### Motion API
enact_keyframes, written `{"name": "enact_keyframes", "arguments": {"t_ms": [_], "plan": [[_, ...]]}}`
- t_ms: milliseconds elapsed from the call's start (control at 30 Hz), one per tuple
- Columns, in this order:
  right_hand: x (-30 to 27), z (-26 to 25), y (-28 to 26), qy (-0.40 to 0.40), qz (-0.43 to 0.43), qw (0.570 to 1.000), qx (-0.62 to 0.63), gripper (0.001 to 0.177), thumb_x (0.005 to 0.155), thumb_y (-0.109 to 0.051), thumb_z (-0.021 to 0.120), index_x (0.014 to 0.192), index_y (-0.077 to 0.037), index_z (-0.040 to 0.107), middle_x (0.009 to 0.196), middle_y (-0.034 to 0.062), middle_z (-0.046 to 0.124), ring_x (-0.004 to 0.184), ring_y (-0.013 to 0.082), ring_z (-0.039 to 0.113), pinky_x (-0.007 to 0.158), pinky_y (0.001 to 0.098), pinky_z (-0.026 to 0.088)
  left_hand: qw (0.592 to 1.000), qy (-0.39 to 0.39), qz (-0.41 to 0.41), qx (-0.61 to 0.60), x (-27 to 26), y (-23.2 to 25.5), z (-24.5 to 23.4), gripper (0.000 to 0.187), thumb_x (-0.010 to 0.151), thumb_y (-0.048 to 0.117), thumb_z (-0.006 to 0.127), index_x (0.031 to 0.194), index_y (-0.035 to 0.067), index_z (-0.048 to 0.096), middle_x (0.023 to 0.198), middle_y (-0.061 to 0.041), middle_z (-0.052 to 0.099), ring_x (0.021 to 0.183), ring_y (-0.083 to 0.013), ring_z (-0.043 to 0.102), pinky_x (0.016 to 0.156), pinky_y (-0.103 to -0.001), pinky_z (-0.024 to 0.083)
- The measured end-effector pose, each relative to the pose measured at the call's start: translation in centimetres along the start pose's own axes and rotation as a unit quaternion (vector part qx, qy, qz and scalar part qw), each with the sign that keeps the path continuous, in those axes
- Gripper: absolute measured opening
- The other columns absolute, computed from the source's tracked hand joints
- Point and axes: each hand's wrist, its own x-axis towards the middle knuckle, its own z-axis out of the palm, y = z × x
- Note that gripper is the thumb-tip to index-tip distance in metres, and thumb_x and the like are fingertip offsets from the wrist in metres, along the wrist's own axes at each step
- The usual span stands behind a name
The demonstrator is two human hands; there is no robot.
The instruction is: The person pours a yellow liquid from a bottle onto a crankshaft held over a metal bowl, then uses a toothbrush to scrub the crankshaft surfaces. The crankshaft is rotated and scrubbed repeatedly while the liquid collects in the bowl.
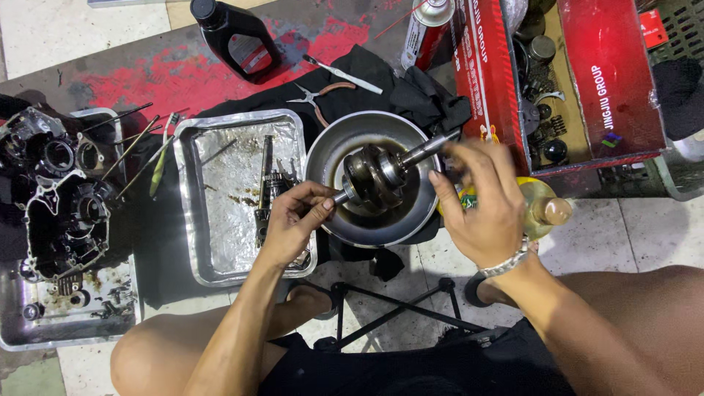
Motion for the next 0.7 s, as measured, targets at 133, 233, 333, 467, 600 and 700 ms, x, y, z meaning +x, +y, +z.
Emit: {"name": "enact_keyframes", "arguments": {"t_ms": [133, 233, 333, 467, 600, 700], "plan": [[2.1, 0.3, 0.0, -0.052, -0.17, 0.962, -0.206, 0.04, 0.085, -0.022, 0.075, 0.123, -0.01, 0.068, 0.124, 0.015, 0.061, 0.116, 0.0353, 0.056, 0.096, 0.0467, 0.045, 0.999, 0.015, -0.024, 0.021, -0.1, 0.0, 0.0, 0.013, 0.097, 0.011, 0.07, 0.106, 0.001, 0.071, 0.081, 0.0, 0.068, 0.075, -0.0062, 0.06, 0.067, -0.022, 0.047], [2.1, 0.9, 1.3, -0.149, -0.103, 0.973, -0.141, 0.035, 0.091, -0.023, 0.076, 0.123, -0.009, 0.07, 0.116, 0.0121, 0.061, 0.114, 0.0349, 0.054, 0.099, 0.0496, 0.042, 0.999, 0.012, -0.013, 0.039, -0.4, -0.1, 0.1, 0.014, 0.096, 0.011, 0.071, 0.106, 0.001, 0.072, 0.082, 0.0, 0.069, 0.077, -0.0067, 0.061, 0.07, -0.022, 0.049], [1.4, 1.5, 2.2, -0.171, -0.06, 0.979, -0.098, 0.03, 0.092, -0.024, 0.074, 0.119, -0.01, 0.071, 0.111, 0.0144, 0.058, 0.108, 0.0364, 0.052, 0.095, 0.0482, 0.043, 0.998, 0.012, -0.032, 0.06, -0.8, 0.3, -0.2, 0.015, 0.096, 0.013, 0.07, 0.107, 0.003, 0.072, 0.082, 0.0, 0.069, 0.078, -0.006, 0.062, 0.07, -0.022, 0.051], [0.6, 2.4, 2.2, -0.151, -0.06, 0.984, -0.072, 0.025, 0.097, -0.022, 0.07, 0.119, -0.01, 0.072, 0.112, 0.0172, 0.054, 0.107, 0.0361, 0.048, 0.095, 0.0474, 0.041, 0.997, 0.026, -0.038, 0.07, -1.2, 0.9, -0.2, 0.015, 0.096, 0.014, 0.071, 0.104, 0.002, 0.072, 0.082, -0.001, 0.07, 0.076, -0.0074, 0.063, 0.068, -0.024, 0.051], [0.3, 3.0, 2.1, -0.137, -0.07, 0.985, -0.077, 0.022, 0.098, -0.021, 0.069, 0.118, -0.012, 0.073, 0.111, 0.0161, 0.054, 0.106, 0.0352, 0.047, 0.095, 0.047, 0.04, 0.992, 0.041, -0.031, 0.117, -1.6, 1.7, -0.2, 0.015, 0.094, 0.015, 0.071, 0.103, 0.002, 0.073, 0.081, -0.002, 0.072, 0.075, -0.0085, 0.066, 0.068, -0.025, 0.054], [0.1, 3.5, 2.4, -0.136, -0.076, 0.986, -0.064, 0.022, 0.101, -0.021, 0.068, 0.119, -0.01, 0.073, 0.11, 0.0177, 0.053, 0.104, 0.0354, 0.046, 0.093, 0.0463, 0.041, 0.994, 0.044, -0.036, 0.089, -1.8, 1.8, -0.2, 0.014, 0.094, 0.013, 0.07, 0.103, 0.003, 0.072, 0.083, -0.002, 0.073, 0.077, -0.0078, 0.067, 0.07, -0.025, 0.056]]}}
